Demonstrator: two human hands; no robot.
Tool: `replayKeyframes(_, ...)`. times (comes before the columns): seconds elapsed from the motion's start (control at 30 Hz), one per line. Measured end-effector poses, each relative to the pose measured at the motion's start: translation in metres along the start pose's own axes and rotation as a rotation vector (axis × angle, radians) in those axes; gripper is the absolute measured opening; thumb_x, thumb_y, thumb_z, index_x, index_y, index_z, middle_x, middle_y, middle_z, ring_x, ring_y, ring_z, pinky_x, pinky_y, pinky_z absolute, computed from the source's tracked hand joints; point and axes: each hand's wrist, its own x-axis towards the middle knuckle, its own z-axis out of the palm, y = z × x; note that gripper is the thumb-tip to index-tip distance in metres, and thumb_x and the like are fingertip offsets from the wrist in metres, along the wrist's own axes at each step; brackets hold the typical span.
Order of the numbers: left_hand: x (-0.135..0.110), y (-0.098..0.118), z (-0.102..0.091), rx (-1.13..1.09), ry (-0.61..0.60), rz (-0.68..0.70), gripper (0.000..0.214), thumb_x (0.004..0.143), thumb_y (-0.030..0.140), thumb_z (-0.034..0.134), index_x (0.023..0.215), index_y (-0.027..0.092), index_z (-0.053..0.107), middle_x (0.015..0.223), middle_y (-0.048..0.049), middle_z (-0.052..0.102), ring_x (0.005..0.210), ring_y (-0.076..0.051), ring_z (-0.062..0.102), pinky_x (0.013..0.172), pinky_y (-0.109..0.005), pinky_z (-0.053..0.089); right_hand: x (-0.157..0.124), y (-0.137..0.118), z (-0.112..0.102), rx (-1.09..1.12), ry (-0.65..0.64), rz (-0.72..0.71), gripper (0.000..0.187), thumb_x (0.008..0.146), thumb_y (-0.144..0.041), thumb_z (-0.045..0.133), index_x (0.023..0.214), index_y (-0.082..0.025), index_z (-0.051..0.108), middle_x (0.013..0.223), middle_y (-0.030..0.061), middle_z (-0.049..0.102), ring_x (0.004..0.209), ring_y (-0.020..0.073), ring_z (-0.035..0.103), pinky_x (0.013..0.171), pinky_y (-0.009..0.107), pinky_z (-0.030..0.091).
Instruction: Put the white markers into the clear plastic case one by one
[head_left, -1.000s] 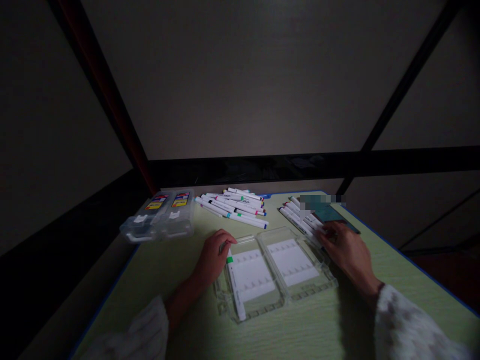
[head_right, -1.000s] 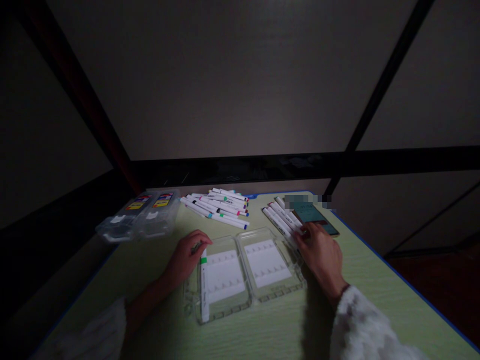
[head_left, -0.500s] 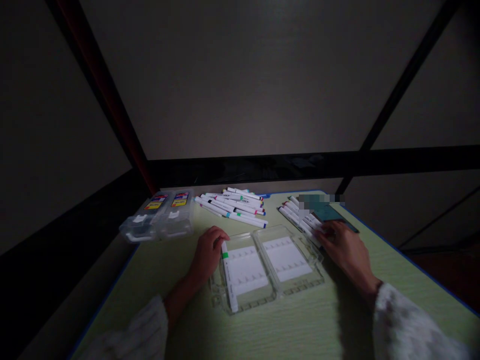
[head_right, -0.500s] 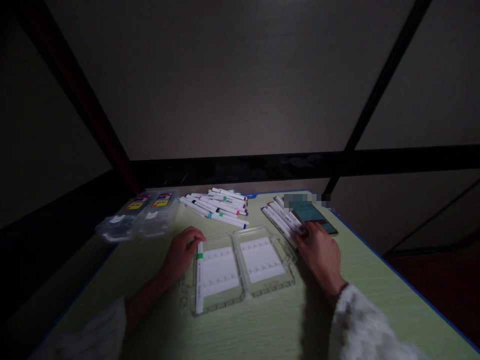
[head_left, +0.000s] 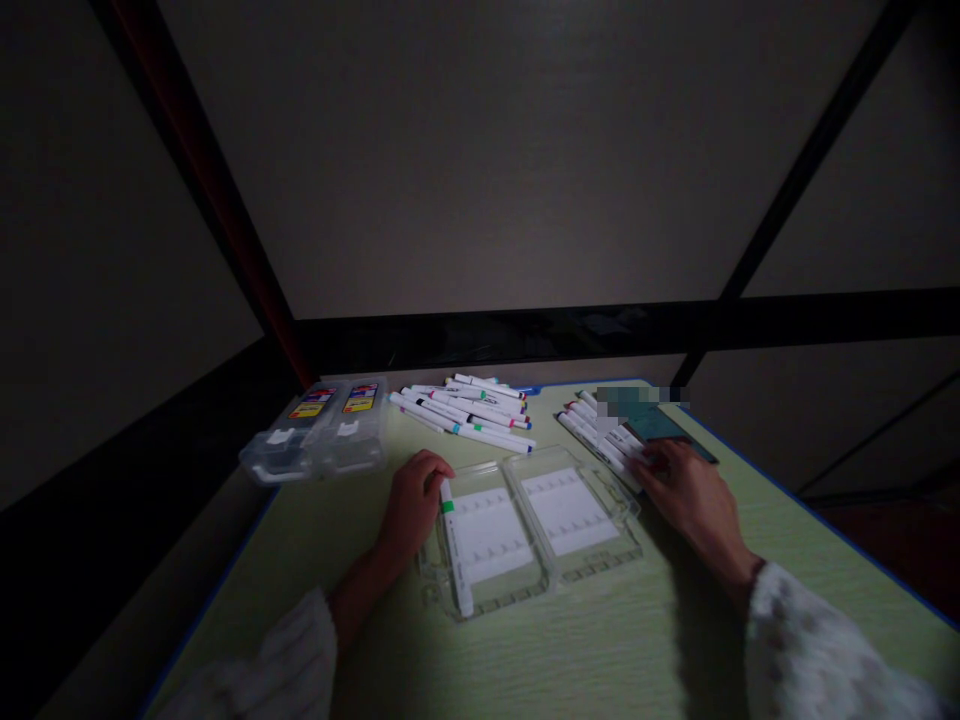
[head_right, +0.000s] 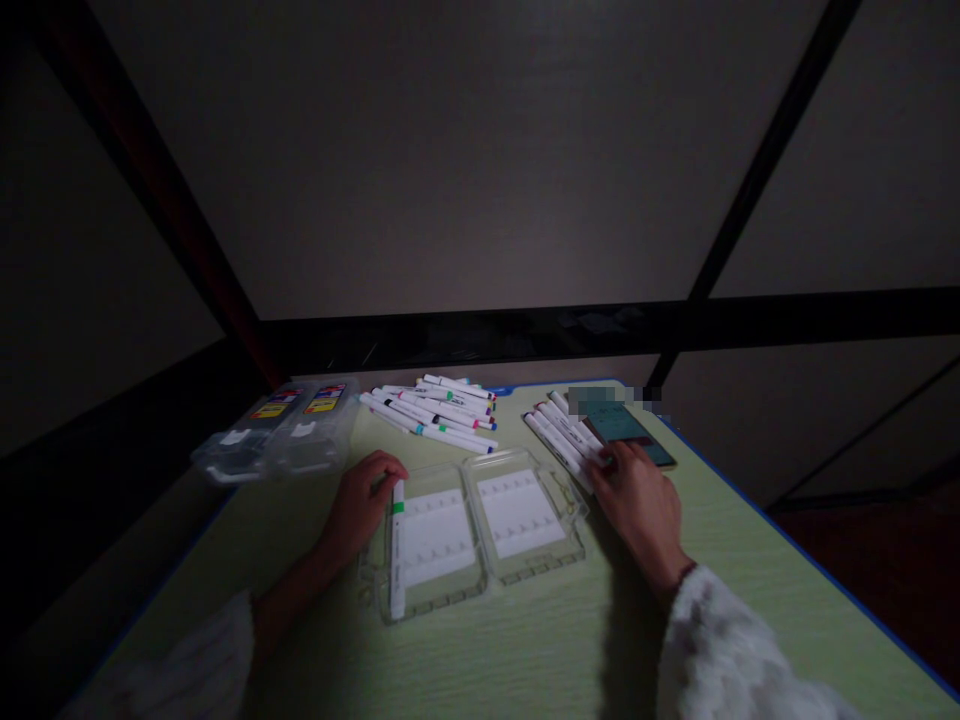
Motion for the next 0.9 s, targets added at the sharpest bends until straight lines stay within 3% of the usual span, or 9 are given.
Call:
replayKeyframes(0.23, 0.001, -0.001, 0.000, 0.001, 0.007, 0.003, 0.018, 0.064, 0.000, 0.043, 0.058, 0.015, 0.052, 0.064, -0.0002, 0.053, 0.067, -0.013, 0.051, 0.066, -0.025, 0.039, -0.001, -0.002, -0.003, 0.031, 0.059, 0.009, 0.022, 0.074, -0.035, 0.046, 0.084, -0.018, 0.056, 0.076, 0.0050, 0.058, 0.059, 0.0163, 0.052, 0.047, 0.024, 0.030)
replayKeyframes(0.53, 0.000, -0.003, 0.000, -0.008, 0.000, 0.004, 0.018, 0.064, 0.001, 0.042, 0.058, 0.015, 0.052, 0.064, -0.0005, 0.053, 0.067, -0.013, 0.051, 0.065, -0.025, 0.039, -0.002, -0.006, -0.009, 0.194, 0.328, 0.072, 0.023, 0.075, -0.037, 0.043, 0.076, -0.018, 0.056, 0.066, 0.0034, 0.053, 0.054, 0.0154, 0.046, 0.049, 0.026, 0.031)
replayKeyframes(0.9, 0.000, -0.001, -0.001, -0.007, -0.006, -0.004, 0.018, 0.064, 0.000, 0.041, 0.058, 0.014, 0.052, 0.065, -0.0013, 0.053, 0.067, -0.013, 0.051, 0.065, -0.025, 0.038, -0.008, -0.026, -0.015, 0.341, 0.379, -0.054, 0.016, 0.076, -0.031, 0.043, 0.076, -0.017, 0.052, 0.065, 0.0016, 0.049, 0.055, 0.0139, 0.045, 0.052, 0.025, 0.033)
